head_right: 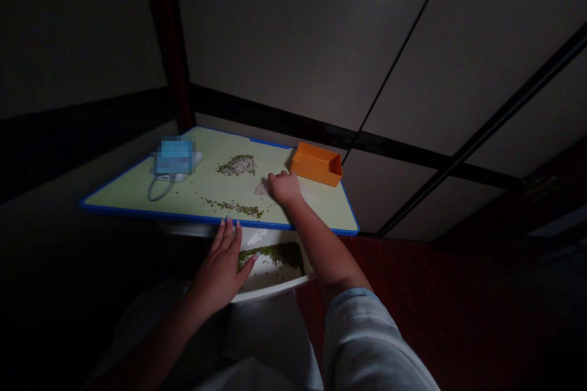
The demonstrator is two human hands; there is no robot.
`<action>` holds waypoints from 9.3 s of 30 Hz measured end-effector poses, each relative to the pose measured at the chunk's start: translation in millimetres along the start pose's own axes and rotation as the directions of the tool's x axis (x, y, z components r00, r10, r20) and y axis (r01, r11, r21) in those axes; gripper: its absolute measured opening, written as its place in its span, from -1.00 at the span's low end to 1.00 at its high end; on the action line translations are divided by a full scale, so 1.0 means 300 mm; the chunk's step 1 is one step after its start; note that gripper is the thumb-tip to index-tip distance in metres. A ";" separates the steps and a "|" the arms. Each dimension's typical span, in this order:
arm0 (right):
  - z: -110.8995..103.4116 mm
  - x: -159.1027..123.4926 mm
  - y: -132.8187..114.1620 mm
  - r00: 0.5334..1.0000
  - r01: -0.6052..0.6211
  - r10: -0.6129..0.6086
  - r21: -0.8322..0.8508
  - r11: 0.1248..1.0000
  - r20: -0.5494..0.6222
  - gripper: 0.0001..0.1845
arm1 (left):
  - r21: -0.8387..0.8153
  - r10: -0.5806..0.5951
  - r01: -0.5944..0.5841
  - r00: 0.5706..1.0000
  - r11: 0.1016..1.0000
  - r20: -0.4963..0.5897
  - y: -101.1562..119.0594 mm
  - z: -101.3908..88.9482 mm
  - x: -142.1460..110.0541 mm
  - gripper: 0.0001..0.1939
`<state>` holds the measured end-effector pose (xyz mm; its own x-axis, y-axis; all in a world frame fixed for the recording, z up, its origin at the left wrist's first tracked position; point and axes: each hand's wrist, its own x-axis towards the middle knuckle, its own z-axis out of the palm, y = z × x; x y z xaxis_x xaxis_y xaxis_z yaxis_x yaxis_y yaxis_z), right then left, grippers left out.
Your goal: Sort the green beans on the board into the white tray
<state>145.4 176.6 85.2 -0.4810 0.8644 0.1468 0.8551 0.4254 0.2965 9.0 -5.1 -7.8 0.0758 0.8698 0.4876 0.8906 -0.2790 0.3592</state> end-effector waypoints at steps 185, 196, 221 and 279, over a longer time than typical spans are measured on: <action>-0.008 -0.253 0.029 1.000 0.017 -0.018 0.111 0.994 0.003 -0.75 | 0.046 0.027 -0.028 0.999 0.999 0.028 -0.031 -0.006 -0.001 -0.26; -0.007 -0.257 0.029 0.997 -0.043 0.033 0.161 0.986 0.064 -0.73 | 0.034 0.023 -0.024 0.999 0.999 0.026 -0.030 -0.007 -0.001 -0.26; -0.001 -0.257 0.027 0.999 -0.031 0.039 0.218 0.976 -0.034 -0.69 | 0.020 0.028 -0.028 1.000 0.999 0.014 -0.032 -0.011 -0.002 -0.26; 0.003 -0.202 -0.006 0.991 -0.129 0.131 0.122 0.984 -0.007 -0.76 | 0.009 0.009 -0.010 0.999 1.000 0.031 -0.019 -0.013 0.001 -0.25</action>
<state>173.3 123.9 74.9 -0.3666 0.9105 0.1911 0.9270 0.3400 0.1582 2.2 -4.8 -6.7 0.0983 0.8795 0.4657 0.8939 -0.2837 0.3471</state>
